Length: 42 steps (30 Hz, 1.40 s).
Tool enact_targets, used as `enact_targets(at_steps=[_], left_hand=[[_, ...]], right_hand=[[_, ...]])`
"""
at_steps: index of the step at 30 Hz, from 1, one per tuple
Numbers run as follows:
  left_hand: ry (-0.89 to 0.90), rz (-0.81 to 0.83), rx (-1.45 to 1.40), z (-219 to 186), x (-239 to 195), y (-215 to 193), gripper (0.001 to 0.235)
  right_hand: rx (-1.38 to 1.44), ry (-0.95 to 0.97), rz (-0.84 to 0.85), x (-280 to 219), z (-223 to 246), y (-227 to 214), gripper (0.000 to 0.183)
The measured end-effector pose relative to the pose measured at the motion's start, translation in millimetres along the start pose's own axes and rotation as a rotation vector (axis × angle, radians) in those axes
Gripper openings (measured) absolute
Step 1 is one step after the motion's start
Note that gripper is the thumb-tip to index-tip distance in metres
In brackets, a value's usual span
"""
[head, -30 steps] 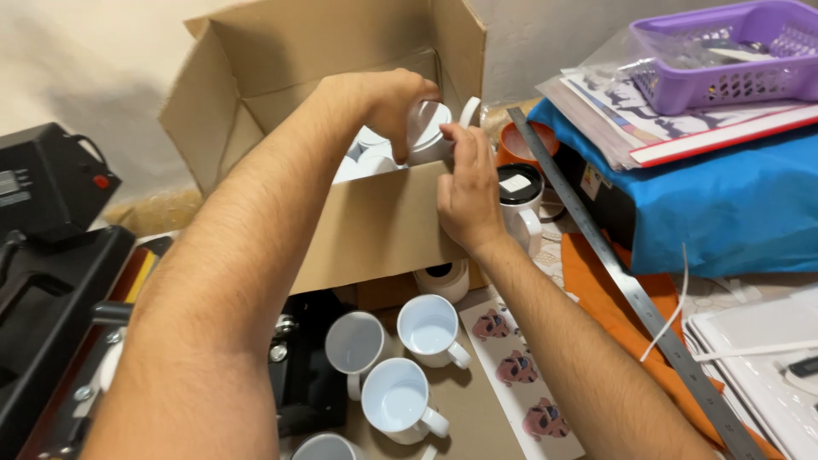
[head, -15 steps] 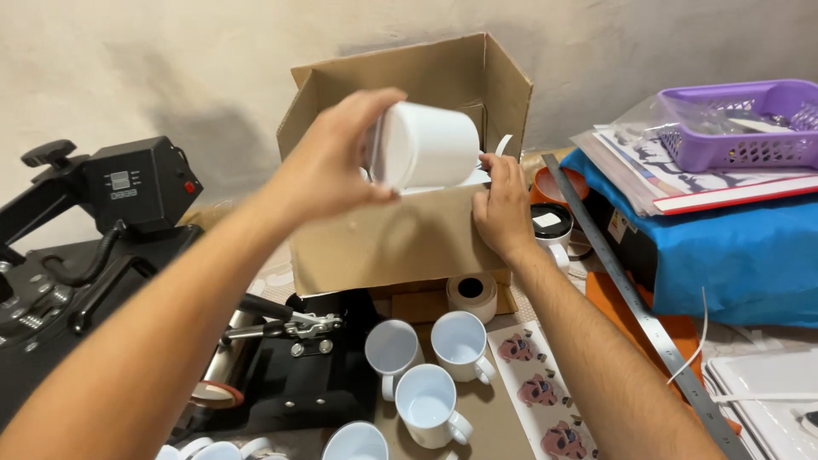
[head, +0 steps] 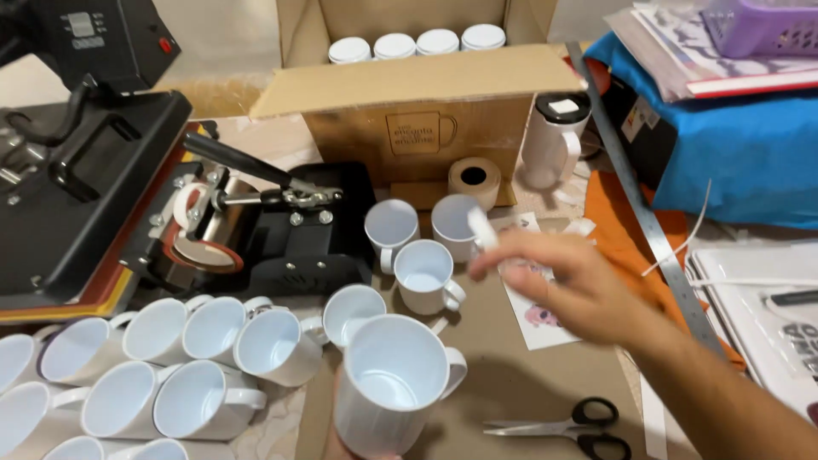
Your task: Preparing ceramic mugs for heat press printing by applying designs and securing them with tape
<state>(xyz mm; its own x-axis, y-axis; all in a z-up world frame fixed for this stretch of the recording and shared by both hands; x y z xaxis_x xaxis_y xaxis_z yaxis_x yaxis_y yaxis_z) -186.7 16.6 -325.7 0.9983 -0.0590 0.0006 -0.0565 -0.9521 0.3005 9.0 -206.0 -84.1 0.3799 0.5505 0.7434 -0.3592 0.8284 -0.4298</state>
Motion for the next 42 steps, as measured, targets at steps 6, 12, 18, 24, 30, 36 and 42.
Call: enact_targets(at_steps=[6,12,18,24,30,36,42], left_hand=[[-0.382,-0.046,0.012,15.1,39.6,-3.6,0.114],[-0.373,-0.008,0.389,-1.4,44.2,21.6,0.107],[-0.365,-0.042,0.517,-19.5,61.0,49.0,0.099],[-0.143,-0.133,0.768,-21.4,71.7,59.5,0.101],[-0.059,-0.129,0.724,-70.7,42.3,58.2,0.132],[0.504,-0.205,0.542,-204.8,45.5,69.1,0.056],[0.169,0.170,0.355,-226.5,86.7,99.8,0.017]], right_hand=[[-0.173,0.159,0.304,-129.0,-5.0,53.1,0.026],[-0.252,0.549,0.559,-211.5,-21.7,69.9,0.048],[-0.432,0.476,0.235,-230.7,-54.6,22.7,0.031],[-0.471,0.289,-0.052,-118.4,21.0,15.2,0.016],[0.048,-0.087,0.313,-30.1,84.7,70.1,0.020],[0.167,-0.239,0.452,1.3,109.5,79.5,0.020],[0.007,-0.262,0.341,8.8,105.0,63.2,0.012]])
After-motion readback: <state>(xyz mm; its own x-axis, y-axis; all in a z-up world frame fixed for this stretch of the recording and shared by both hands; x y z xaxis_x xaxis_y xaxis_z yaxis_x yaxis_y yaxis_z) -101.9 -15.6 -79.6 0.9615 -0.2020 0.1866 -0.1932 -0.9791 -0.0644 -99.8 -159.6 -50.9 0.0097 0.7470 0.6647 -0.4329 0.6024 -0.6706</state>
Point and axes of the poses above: each hand's wrist, its own x-axis towards the middle knuckle, its own y-axis out of the palm, z = x × y, the point moved 6 cm from there along x, towards the middle knuckle, and after that the axes turned 14 degrees about -y, right-handed, at the moved point
